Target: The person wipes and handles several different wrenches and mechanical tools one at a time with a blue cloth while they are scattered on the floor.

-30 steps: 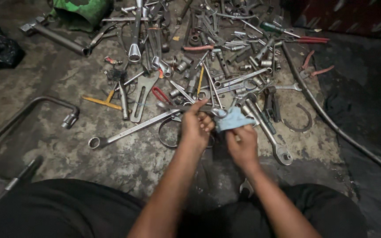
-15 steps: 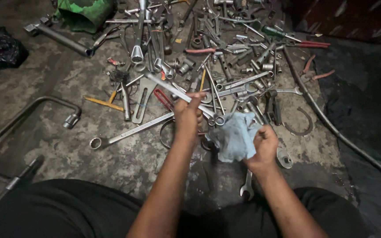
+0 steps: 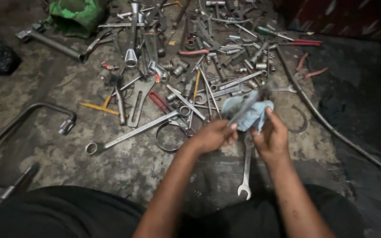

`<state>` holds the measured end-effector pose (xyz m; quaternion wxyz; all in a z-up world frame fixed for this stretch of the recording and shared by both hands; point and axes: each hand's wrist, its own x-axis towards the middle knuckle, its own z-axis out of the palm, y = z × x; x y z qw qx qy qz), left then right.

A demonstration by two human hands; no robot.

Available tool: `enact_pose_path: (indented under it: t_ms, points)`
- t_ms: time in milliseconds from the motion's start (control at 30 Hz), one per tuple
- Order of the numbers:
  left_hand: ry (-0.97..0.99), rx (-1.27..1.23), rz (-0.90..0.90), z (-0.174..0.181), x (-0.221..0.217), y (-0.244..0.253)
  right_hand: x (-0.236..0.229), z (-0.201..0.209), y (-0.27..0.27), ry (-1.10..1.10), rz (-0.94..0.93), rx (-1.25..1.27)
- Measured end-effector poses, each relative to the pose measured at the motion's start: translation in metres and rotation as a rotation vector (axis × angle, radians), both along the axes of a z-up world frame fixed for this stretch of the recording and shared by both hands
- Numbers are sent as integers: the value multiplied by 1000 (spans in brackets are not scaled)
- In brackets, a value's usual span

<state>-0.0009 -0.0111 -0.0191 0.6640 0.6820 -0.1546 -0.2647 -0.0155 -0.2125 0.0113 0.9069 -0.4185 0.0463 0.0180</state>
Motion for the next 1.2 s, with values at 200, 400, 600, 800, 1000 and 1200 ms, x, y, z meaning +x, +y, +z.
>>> enact_pose_path:
  t_ms: [200, 400, 600, 800, 1000, 1200]
  points:
    - [-51, 250, -127, -13, -5, 6, 8, -11, -20, -49, -70, 195]
    - [-173, 453, 99, -8, -6, 16, 4, -3, -14, 73, -162, -13]
    - [-221, 466, 188, 3, -10, 24, 0, 9, -4, 36, -110, -76]
    - [8, 243, 220, 3, 0, 33, 6, -1, -6, -19, -68, -85]
    - [234, -94, 48, 14, -2, 33, 6, -4, -10, -168, 25, 103]
    - [468, -252, -229, 47, -23, 15, -8, 34, -1, -188, -41, 220]
